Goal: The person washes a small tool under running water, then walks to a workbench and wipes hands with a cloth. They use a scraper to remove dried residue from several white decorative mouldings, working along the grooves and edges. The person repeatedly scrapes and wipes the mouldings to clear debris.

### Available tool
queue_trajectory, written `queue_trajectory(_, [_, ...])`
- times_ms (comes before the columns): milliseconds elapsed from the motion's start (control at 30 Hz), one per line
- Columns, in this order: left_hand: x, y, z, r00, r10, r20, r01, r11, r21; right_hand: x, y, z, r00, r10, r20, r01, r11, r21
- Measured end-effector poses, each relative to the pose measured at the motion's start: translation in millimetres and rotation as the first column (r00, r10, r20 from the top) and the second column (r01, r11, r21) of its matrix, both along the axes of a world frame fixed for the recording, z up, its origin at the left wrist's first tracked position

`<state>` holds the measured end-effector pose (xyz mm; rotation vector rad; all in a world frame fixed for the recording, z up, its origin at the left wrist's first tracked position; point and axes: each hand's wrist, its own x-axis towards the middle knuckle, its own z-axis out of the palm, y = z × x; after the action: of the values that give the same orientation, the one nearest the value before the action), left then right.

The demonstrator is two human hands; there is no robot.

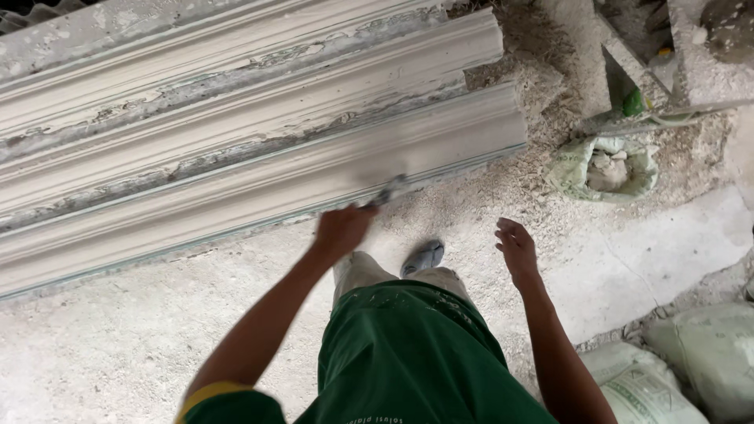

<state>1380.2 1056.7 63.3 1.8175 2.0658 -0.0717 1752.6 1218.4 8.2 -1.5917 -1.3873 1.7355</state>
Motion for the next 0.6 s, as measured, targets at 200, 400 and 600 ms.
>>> queue_trajectory(200, [-51.7, -59.8, 25.1, 0.994, 0.101, 0.034, -0.104, 0.990, 0.095, 20.0, 31.6, -5.0, 0.998, -0.038, -0.042, 0.035, 0.996, -0.077])
queue_trajectory(400, [48.2, 58.1, 2.7, 0.982, 0.096, 0.162, -0.123, 0.979, 0.165, -22.2, 37.7, 6.1, 0.994, 0.060, -0.091, -0.064, 0.997, -0.043])
queue_trajectory(600, [97.5, 119.6, 12.9, 0.974, 0.097, 0.203, -0.096, 0.995, -0.018, -23.1, 50.0, 22.4, 0.994, 0.078, -0.072, -0.080, 0.997, -0.020])
